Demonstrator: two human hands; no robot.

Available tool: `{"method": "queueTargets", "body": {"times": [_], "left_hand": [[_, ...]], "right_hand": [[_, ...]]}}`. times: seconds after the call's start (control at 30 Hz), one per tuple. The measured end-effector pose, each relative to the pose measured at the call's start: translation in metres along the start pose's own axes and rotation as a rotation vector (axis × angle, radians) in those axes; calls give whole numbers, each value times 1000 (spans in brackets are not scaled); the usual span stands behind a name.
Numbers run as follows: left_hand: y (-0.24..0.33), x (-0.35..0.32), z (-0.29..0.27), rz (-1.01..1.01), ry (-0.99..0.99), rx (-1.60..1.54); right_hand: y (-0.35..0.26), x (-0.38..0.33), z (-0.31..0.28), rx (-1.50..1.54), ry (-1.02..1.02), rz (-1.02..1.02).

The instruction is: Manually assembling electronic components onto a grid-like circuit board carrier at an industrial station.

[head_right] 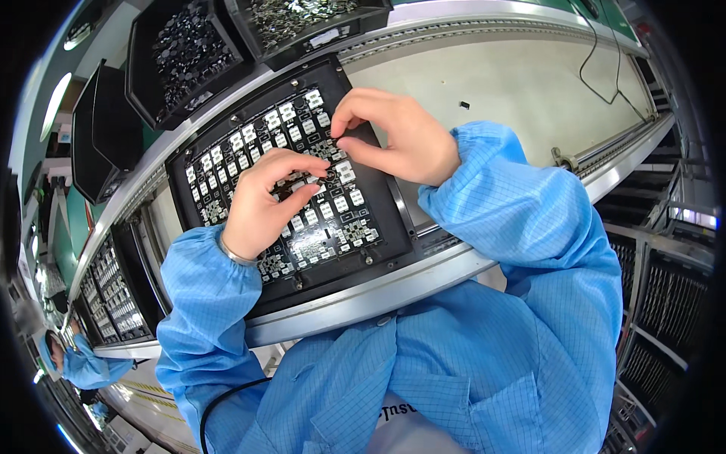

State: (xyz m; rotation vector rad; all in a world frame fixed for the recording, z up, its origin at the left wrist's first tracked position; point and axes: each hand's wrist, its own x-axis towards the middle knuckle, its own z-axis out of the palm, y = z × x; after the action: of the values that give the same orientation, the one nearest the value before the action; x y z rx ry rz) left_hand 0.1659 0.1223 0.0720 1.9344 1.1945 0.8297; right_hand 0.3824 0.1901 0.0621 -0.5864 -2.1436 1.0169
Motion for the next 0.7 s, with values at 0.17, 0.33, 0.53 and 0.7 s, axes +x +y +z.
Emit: {"method": "queueTargets", "body": {"times": [0.17,0.33,0.53,0.7], "left_hand": [[-7,4,8,143,23,145],[-5,6,5,163,14,254],[-2,4,3,184,-5,383],[4,6,3,187,-19,446]], "right_hand": [[2,-4,1,28,6,8],[2,-5,1,30,-6,-3],[4,-7,0,32,-3,-11],[5,-9,-2,-6,-14,-22]]}}
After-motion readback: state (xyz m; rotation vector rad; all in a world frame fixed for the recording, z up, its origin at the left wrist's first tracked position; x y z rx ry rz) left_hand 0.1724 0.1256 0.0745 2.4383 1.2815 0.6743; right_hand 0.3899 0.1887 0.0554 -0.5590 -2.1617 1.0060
